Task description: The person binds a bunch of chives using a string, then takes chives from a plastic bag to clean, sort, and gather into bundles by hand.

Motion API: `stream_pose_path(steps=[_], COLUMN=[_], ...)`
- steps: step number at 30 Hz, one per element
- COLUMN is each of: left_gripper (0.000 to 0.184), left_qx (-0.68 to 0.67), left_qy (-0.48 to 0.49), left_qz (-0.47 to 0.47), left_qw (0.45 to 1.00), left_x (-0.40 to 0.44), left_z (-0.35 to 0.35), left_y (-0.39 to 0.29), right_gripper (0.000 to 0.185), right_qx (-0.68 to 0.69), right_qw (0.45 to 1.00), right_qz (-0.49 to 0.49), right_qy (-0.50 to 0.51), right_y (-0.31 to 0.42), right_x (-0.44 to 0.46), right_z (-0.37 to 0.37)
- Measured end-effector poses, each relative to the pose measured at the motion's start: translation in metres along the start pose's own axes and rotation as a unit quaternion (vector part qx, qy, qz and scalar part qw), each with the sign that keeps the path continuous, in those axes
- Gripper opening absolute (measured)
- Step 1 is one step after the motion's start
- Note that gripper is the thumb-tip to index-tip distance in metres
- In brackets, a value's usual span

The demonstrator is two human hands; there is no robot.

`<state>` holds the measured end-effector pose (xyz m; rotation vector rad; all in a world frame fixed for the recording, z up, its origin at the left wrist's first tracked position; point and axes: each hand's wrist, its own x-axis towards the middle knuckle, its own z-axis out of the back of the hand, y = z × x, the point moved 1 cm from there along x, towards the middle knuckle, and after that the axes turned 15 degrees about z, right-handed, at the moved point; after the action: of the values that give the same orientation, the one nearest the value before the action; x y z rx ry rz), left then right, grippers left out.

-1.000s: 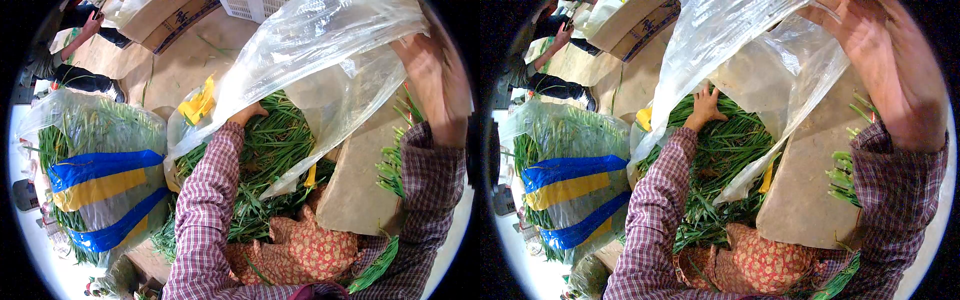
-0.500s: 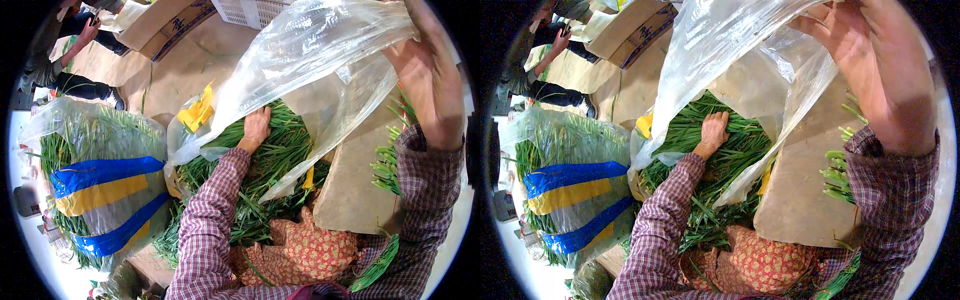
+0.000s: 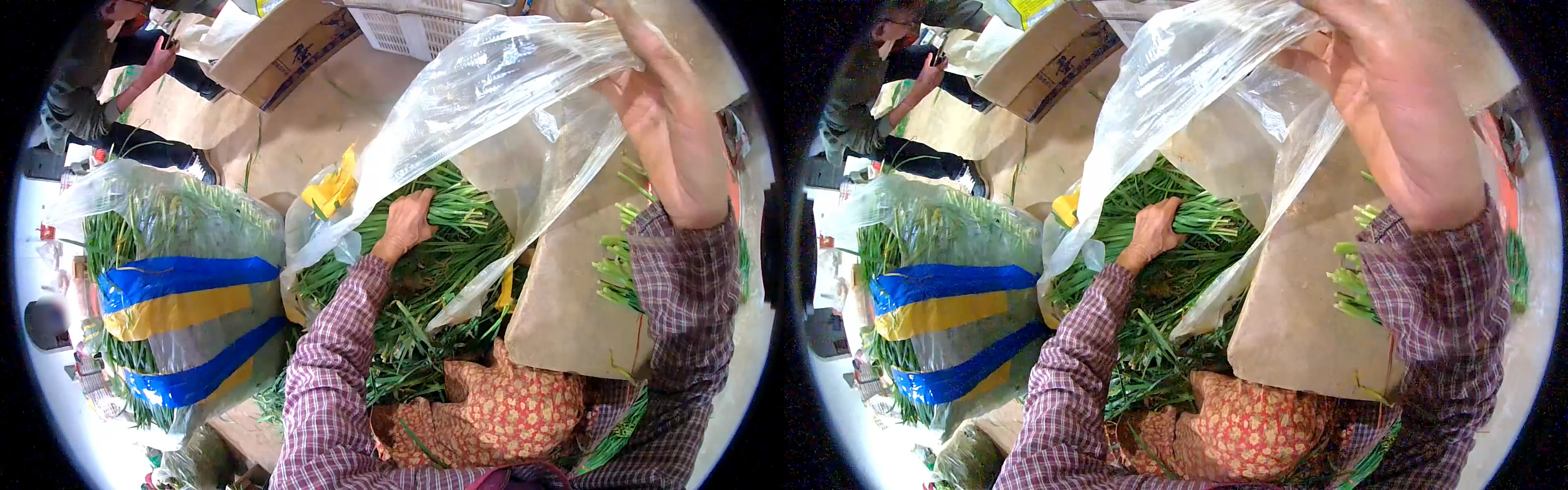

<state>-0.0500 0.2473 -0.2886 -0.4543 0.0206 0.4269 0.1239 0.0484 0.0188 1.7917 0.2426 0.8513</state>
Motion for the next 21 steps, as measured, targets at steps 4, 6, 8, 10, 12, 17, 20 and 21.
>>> stream_pose_path(steps=[4, 6, 8, 10, 12, 17, 20, 21], left_gripper=[0.054, 0.052, 0.052, 0.054, 0.053, 0.053, 0.063, 0.052], left_qx=[-0.08, -0.088, -0.105, -0.137, -0.173, -0.475, -0.591, -0.648], left_qy=[-0.016, 0.001, 0.03, 0.022, 0.036, -0.039, -0.139, -0.145], left_qz=[-0.065, -0.078, -0.051, -0.014, 0.057, 0.107, 0.146, 0.11], left_qw=[0.995, 0.993, 0.993, 0.99, 0.983, 0.873, 0.781, 0.74], left_x=[-0.034, -0.069, -0.103, -0.134, -0.165, -0.234, -0.264, -0.267], left_z=[0.055, 0.088, 0.113, 0.131, 0.16, 0.222, 0.239, 0.245], left_y=[-0.025, -0.032, -0.035, -0.025, -0.019, -0.011, 0.004, -0.004], right_gripper=[0.043, 0.048, 0.042, 0.043, 0.045, 0.056, 0.069, 0.075], right_qx=[0.008, 0.056, 0.015, 0.018, 0.019, -0.134, -0.248, -0.344], right_qw=[0.999, 0.996, 1.0, 0.999, 0.999, 0.985, 0.939, 0.889], right_qz=[0.015, 0.036, -0.014, -0.028, -0.044, -0.086, -0.099, -0.095], right_qy=[0.038, 0.063, 0.022, 0.024, 0.026, 0.066, 0.215, 0.287], right_y=[0.0, 0.002, -0.001, -0.005, 0.0, 0.025, 0.055, 0.068], right_x=[-0.006, -0.008, -0.009, -0.013, -0.016, -0.039, -0.061, -0.073], right_z=[0.003, -0.001, -0.004, -0.003, -0.009, -0.023, -0.04, -0.048])
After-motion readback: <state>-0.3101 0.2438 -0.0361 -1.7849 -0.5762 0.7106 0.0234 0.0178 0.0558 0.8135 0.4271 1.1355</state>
